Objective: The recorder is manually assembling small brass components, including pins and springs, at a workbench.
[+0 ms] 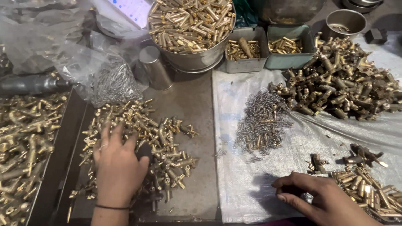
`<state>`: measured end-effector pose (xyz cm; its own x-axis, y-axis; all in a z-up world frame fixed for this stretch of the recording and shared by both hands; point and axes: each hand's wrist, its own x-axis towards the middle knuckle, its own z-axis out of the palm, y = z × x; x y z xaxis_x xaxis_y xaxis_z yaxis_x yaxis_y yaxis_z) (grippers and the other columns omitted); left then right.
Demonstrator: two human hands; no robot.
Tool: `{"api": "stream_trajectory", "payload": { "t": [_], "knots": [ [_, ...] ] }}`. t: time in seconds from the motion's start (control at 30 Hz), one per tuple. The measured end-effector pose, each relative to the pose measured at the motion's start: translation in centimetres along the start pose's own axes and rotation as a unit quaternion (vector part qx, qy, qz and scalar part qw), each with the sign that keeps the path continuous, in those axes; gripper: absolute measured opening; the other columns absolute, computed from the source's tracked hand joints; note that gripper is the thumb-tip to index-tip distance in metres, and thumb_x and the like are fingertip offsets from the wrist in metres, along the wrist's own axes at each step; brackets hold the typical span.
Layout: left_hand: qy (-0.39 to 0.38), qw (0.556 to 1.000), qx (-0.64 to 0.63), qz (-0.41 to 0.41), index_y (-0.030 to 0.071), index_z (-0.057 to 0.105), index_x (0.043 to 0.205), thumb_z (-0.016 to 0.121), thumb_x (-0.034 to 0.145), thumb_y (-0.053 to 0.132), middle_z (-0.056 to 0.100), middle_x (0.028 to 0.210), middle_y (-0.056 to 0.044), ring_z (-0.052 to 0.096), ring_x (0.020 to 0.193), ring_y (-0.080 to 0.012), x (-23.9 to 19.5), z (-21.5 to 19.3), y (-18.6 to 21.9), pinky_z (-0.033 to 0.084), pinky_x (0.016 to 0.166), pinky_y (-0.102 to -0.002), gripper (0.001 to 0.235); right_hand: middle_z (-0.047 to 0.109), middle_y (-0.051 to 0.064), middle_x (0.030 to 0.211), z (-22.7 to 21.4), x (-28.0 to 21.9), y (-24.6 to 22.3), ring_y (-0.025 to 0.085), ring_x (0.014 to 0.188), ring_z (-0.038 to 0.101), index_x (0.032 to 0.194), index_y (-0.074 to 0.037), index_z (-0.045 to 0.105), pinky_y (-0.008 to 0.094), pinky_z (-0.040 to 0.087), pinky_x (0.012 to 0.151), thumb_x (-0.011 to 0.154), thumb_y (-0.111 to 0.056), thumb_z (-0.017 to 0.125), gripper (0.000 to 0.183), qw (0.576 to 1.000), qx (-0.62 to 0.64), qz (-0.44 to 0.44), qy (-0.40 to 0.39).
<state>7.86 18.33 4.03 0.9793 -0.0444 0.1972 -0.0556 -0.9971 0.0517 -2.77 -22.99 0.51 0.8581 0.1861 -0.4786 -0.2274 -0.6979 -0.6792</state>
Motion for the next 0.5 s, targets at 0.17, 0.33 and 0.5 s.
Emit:
{"api": "stream_trajectory", "payload": {
  "t": [0.17,0.33,0.5],
  "knots": [
    [-0.031,0.999,-0.019,-0.019,0.012,0.074,0.118,0.085,0.060,0.017,0.046,0.152,-0.017,0.026,0.152,-0.0329,-0.5,-0.4,0.4,0.027,0.115,-0.061,0.059,0.077,-0.001,0.109,-0.4,-0.6,-0.5,0.015,0.104,0.073,0.115,-0.016,0.077,0.033,0.058,0.088,0.087,-0.031,0.075,0.032,1.000,-0.010,0.010,0.013],
    [-0.029,0.998,-0.046,-0.036,0.012,0.073,0.120,0.084,0.055,0.012,0.045,0.154,-0.016,0.026,0.153,-0.0340,-0.6,1.1,-0.9,0.027,0.115,-0.062,0.066,0.078,0.000,0.109,-0.1,-0.8,-0.8,0.016,0.102,0.074,0.113,-0.013,0.076,0.034,0.057,0.086,0.090,-0.030,0.075,0.028,0.995,-0.005,-0.090,0.030],
    [-0.031,0.991,-0.110,-0.071,0.020,0.075,0.116,0.081,0.055,0.005,0.049,0.151,-0.012,0.029,0.150,-0.0339,-0.4,1.6,-1.3,0.024,0.121,-0.055,0.063,0.077,0.002,0.107,-0.1,-0.9,-0.5,0.018,0.101,0.073,0.112,-0.012,0.075,0.034,0.057,0.086,0.091,-0.029,0.076,0.028,0.996,0.008,-0.089,0.015]
  ]
}}
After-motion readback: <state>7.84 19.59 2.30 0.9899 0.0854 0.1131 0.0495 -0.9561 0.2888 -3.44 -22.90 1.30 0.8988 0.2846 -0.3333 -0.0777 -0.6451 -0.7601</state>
